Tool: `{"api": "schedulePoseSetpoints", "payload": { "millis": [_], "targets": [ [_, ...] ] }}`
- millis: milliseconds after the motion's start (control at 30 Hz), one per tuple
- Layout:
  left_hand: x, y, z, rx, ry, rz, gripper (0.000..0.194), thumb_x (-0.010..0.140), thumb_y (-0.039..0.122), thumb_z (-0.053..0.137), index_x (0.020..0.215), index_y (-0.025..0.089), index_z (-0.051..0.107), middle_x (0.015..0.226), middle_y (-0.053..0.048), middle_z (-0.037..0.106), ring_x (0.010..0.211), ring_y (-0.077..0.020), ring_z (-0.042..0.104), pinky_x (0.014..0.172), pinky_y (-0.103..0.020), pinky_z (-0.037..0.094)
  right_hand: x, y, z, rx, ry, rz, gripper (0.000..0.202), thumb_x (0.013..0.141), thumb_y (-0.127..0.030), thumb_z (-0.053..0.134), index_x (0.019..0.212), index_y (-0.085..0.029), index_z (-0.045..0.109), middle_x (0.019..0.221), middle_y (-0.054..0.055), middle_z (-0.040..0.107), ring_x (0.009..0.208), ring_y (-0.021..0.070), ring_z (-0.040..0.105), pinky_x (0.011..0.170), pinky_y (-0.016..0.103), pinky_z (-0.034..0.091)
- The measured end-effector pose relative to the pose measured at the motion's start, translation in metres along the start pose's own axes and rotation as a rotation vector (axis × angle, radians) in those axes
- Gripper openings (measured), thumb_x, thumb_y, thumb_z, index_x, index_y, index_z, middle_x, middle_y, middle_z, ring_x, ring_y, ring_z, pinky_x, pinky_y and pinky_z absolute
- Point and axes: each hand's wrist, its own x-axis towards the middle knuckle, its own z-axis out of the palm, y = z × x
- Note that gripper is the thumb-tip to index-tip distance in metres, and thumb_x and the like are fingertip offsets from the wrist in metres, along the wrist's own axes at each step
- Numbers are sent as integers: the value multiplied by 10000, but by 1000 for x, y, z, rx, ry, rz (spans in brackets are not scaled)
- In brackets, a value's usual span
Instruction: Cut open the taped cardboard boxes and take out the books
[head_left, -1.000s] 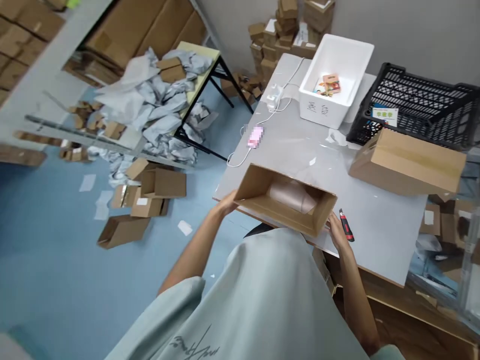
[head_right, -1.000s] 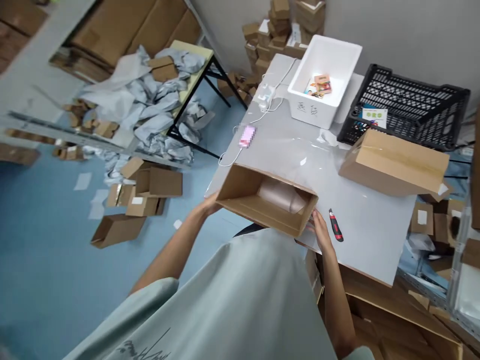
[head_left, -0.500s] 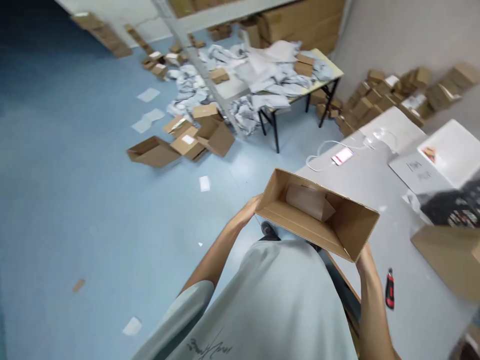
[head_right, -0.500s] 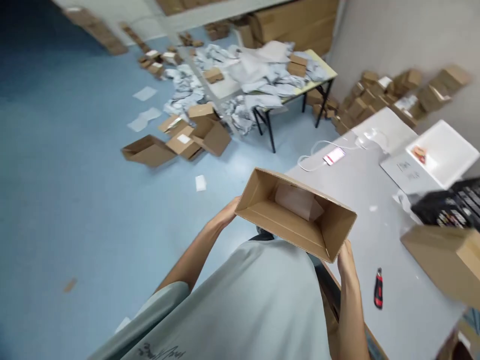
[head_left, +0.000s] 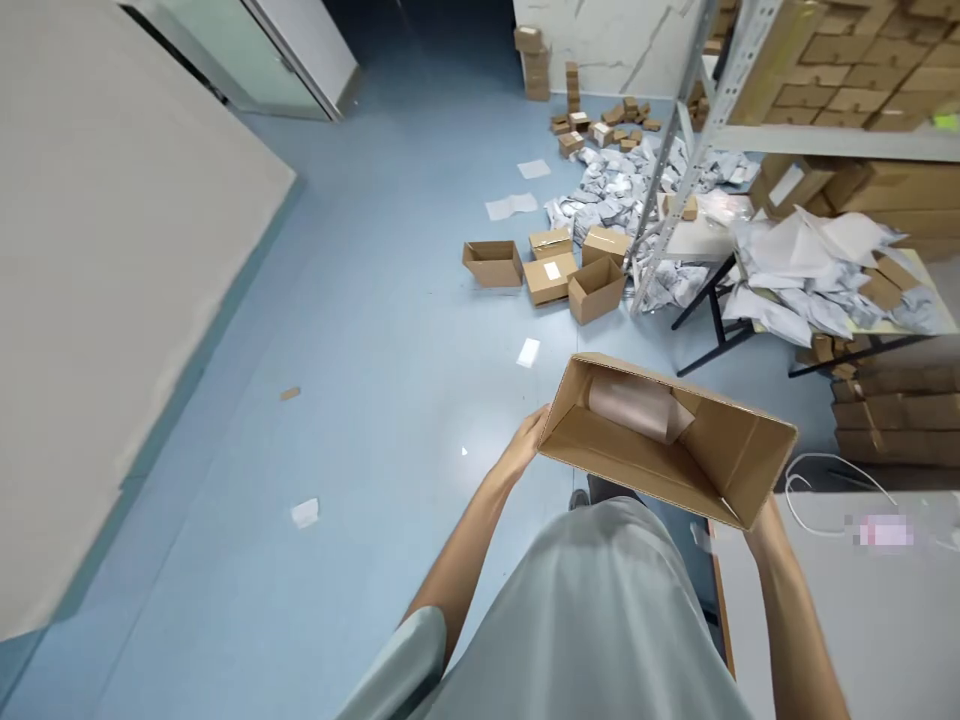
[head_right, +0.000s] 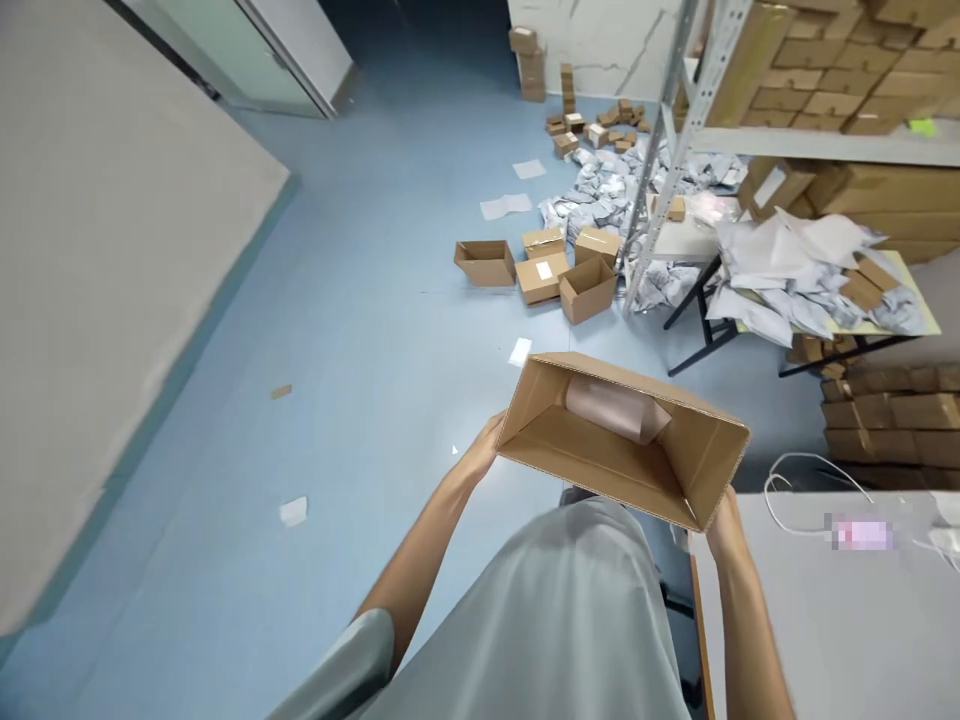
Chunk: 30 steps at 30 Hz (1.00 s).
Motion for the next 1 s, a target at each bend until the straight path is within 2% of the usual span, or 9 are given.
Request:
{"api": "schedulePoseSetpoints", "payload": {
  "millis": [133,233,400,500,633,767,900,1000],
  "targets": [
    [58,16,-63,2,121,-32,731,1003,810,562,1339,211,812,1418,-133,810,1353,-415,683,1126,-505,567,90,-35,88,51,-98,112,588,700,-780,875,1014,-284,888,1016,118,898,1082,440,794,975,602,656],
    [109,42,-112,24,210,-73,741,998,816,564,1315,196,818,1363,-141,827,1287,-426,696,1124,-524,566,163,-63,161,97,-154,176,655,650,-827,887,978,-261,872,1022,100,901,1023,405,801,938,571,663],
    [193,94,-194,66,389,-120,846,914,915,608,1199,152,835,1267,-170,847,1254,-463,684,1140,-552,557,280,-127,286,120,-294,164,695,657,-857,873,1008,-257,857,1166,94,902,1165,390,788,1047,546,627],
    [237,112,-244,55,493,-133,930,853,978,633,1191,133,826,1239,-177,846,1282,-470,663,1134,-553,565,343,-170,357,128,-410,185,706,660,-835,888,1069,-260,858,1205,76,897,1214,375,782,1096,543,615],
    [292,120,-307,-64,575,-177,967,832,963,696,1326,136,782,1244,-170,837,1272,-439,674,1093,-547,592,415,-217,448,123,-583,151,688,737,-842,865,1144,-288,862,1258,41,888,1330,365,754,1131,527,617],
    [358,119,-367,-154,628,-157,882,859,883,744,1361,158,767,1363,-171,801,1288,-420,682,1142,-565,567,481,-244,536,84,-702,140,688,824,-848,828,1242,-303,869,1417,45,844,1465,360,690,1191,497,591],
    [448,115,-434,-212,629,-146,814,870,846,754,1317,166,782,1318,-163,808,1249,-410,697,1137,-574,571,538,-256,617,11,-643,201,662,888,-807,799,1353,-337,842,1608,30,740,1531,334,650,1230,505,571],
    [527,115,-493,-161,605,-106,791,912,863,676,1260,163,801,1209,-159,825,1212,-402,702,1081,-564,603,573,-266,675,3,-570,257,659,887,-787,801,1361,-330,833,1613,43,737,1489,314,684,1236,501,566]
  ]
}}
